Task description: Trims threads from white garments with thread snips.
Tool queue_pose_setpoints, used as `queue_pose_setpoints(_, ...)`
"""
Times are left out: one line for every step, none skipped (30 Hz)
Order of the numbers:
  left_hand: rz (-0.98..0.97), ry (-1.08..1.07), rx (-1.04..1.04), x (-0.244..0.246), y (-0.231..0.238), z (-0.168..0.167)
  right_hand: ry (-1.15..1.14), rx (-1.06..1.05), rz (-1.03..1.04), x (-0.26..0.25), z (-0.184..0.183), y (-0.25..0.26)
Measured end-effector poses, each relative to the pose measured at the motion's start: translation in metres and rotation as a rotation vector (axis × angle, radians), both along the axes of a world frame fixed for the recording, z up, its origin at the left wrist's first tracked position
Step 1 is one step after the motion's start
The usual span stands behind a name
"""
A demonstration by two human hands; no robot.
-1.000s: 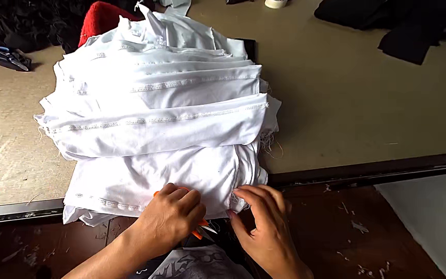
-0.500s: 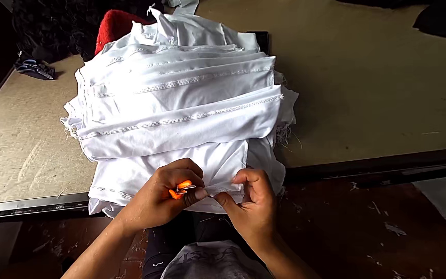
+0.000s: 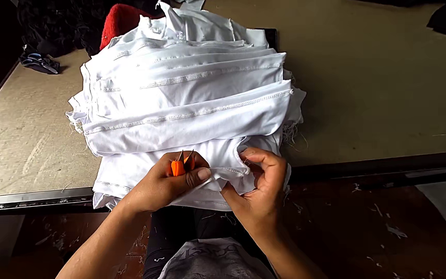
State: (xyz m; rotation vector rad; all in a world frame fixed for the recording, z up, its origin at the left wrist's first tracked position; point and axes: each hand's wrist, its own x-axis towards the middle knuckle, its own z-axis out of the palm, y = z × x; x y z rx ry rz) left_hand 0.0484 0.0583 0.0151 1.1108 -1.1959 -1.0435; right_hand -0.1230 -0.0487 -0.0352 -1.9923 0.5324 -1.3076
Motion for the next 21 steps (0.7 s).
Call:
queue_pose_setpoints(-0.004,0.009,0.031,0.000,0.000,0.001,0.032,-0.049,-0.014,0.001,0.000,-0.001)
queue_pose_setpoints(-0.010,-0.003,0.049,0.000,0.000,0.002,0.055,-0.096,-0.031,0.003,0.000,-0.003)
queue_pose_setpoints(-0.006,-0.023,0.046,-0.001,-0.001,0.003,0.078,-0.149,-0.075,0.004,0.000,-0.004)
queue_pose_setpoints(-0.004,-0.046,0.026,-0.001,-0.001,0.005,0.107,-0.211,-0.136,0.004,0.001,-0.006)
queue_pose_setpoints(-0.006,-0.065,-0.003,0.000,-0.001,0.006,0.138,-0.278,-0.191,0.004,0.003,-0.008)
queue_pose_setpoints(-0.002,-0.078,-0.035,0.001,0.000,0.007,0.154,-0.340,-0.247,0.003,0.004,-0.011)
queue_pose_setpoints(0.011,-0.089,-0.066,0.002,0.001,0.008,0.165,-0.383,-0.291,0.000,0.006,-0.014)
queue_pose_setpoints(0.034,-0.096,-0.090,0.003,0.002,0.010,0.185,-0.393,-0.316,-0.002,0.008,-0.016)
queue_pose_setpoints(0.063,-0.109,-0.109,0.004,0.004,0.011,0.208,-0.387,-0.331,-0.006,0.010,-0.019)
queue_pose_setpoints(0.093,-0.139,-0.126,0.005,0.005,0.013,0.241,-0.374,-0.338,-0.010,0.013,-0.020)
queue_pose_setpoints(0.121,-0.182,-0.146,0.006,0.006,0.014,0.271,-0.350,-0.318,-0.014,0.016,-0.020)
queue_pose_setpoints(0.140,-0.239,-0.167,0.005,0.007,0.015,0.311,-0.309,-0.288,-0.018,0.018,-0.017)
queue_pose_setpoints(0.152,-0.296,-0.185,0.004,0.007,0.016,0.347,-0.251,-0.253,-0.023,0.018,-0.014)
queue_pose_setpoints(0.159,-0.340,-0.195,0.003,0.008,0.016,0.371,-0.188,-0.217,-0.026,0.017,-0.011)
queue_pose_setpoints(0.166,-0.372,-0.201,0.001,0.008,0.017,0.378,-0.132,-0.177,-0.029,0.014,-0.010)
queue_pose_setpoints(0.171,-0.392,-0.206,0.000,0.007,0.018,0.350,-0.091,-0.154,-0.030,0.011,-0.010)
queue_pose_setpoints(0.178,-0.407,-0.217,-0.002,0.006,0.019,0.296,-0.059,-0.138,-0.030,0.007,-0.012)
queue_pose_setpoints(0.182,-0.424,-0.236,-0.003,0.003,0.021,0.231,-0.030,-0.123,-0.029,0.005,-0.013)
queue_pose_setpoints(0.181,-0.450,-0.264,-0.004,0.000,0.025,0.168,-0.004,-0.110,-0.026,0.005,-0.015)
queue_pose_setpoints(0.175,-0.479,-0.298,-0.005,-0.004,0.032,0.137,0.015,-0.112,-0.022,0.007,-0.016)
queue_pose_setpoints(0.165,-0.512,-0.335,-0.005,-0.008,0.040,0.134,0.020,-0.119,-0.017,0.009,-0.018)
